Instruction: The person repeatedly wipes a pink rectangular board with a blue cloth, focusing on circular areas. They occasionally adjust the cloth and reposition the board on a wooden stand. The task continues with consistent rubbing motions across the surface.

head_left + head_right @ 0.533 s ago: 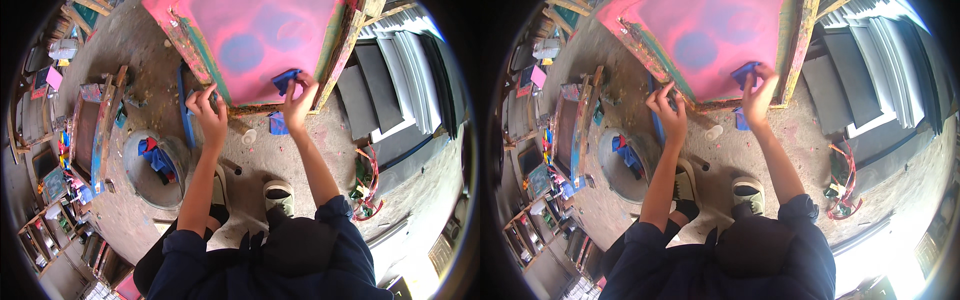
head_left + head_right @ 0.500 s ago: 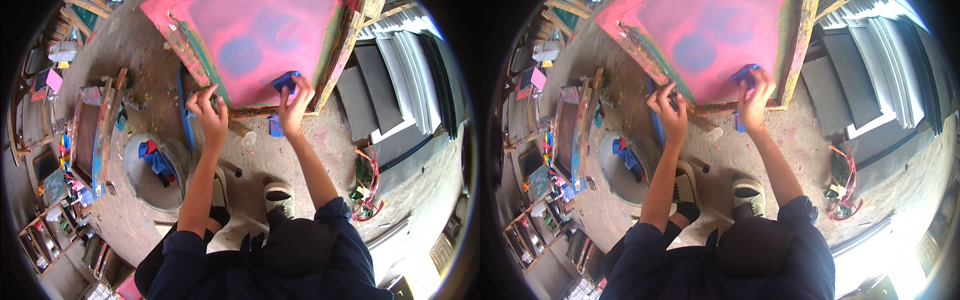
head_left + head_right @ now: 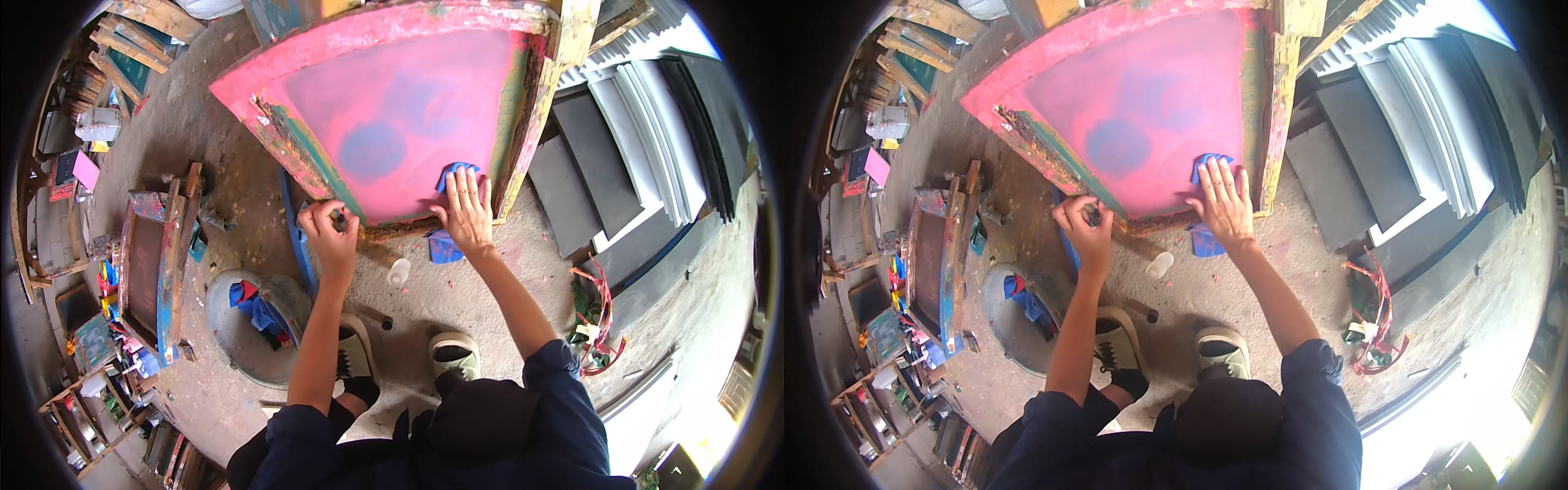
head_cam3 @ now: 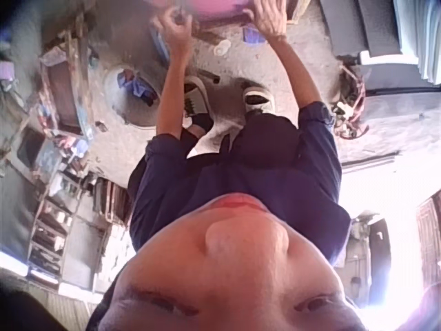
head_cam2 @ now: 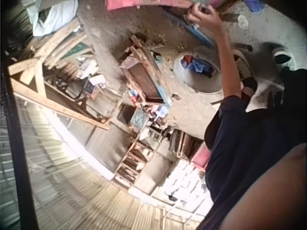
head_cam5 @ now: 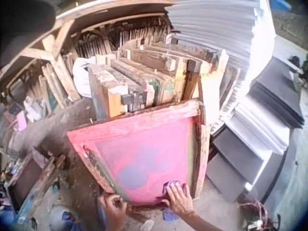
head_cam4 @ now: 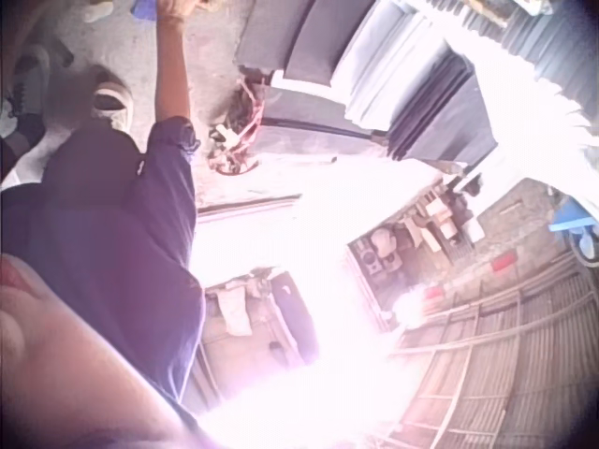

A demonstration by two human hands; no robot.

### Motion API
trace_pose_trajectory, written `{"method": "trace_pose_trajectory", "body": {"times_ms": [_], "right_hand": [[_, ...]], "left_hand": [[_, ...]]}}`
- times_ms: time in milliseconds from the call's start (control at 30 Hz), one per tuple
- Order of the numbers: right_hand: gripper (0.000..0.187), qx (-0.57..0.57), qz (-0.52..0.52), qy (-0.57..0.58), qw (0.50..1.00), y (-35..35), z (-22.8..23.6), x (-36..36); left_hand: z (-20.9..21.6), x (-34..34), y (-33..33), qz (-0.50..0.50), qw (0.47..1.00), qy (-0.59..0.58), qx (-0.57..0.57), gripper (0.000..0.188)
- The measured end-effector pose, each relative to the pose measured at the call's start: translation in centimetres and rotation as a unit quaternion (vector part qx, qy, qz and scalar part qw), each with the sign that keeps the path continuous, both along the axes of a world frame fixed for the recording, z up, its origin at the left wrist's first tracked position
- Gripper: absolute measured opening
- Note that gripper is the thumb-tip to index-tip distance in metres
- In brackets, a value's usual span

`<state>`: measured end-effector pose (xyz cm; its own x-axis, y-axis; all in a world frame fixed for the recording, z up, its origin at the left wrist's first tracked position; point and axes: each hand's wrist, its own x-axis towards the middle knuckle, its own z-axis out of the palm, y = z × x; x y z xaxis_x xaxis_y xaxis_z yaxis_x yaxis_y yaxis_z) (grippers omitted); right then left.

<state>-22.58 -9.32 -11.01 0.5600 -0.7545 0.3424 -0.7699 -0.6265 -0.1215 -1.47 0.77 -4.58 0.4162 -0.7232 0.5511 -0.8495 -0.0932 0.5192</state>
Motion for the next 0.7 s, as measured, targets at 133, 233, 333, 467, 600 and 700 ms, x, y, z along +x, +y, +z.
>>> {"method": "trace_pose_trajectory", "body": {"times_ms": [133,233,333,467,600,700], "right_hand": [[0.071,0.033,-0.02,-0.193,0.98,-0.2,2.3,5.0],[0.071,0.048,0.113,0.135,0.983,2.1,1.3,2.5],[0.07,0.012,0.051,0.092,0.994,1.0,1.0,-0.6],[0.071,0.054,0.033,-0.074,0.995,0.2,1.3,1.6],[0.073,0.025,0.143,0.17,0.975,0.2,2.8,0.7],[0.071,-0.002,-0.008,0.023,1.0,-1.4,4.0,0.0]], "left_hand": [[0.9,-0.7,-0.4,0.001,1.0,0.007,0.002,0.029],[1.4,-0.2,-0.4,-0.016,1.0,0.022,0.012,0.028],[1.3,0.2,-0.3,-0.018,1.0,0.018,0.006,0.029],[1.3,-0.9,-1.0,-0.007,0.998,0.056,0.01,0.03],[1.7,-0.2,-0.5,-0.014,0.998,0.054,0.02,0.031],[1.5,0.3,-0.3,-0.003,1.0,0.024,-0.004,0.028]]}}
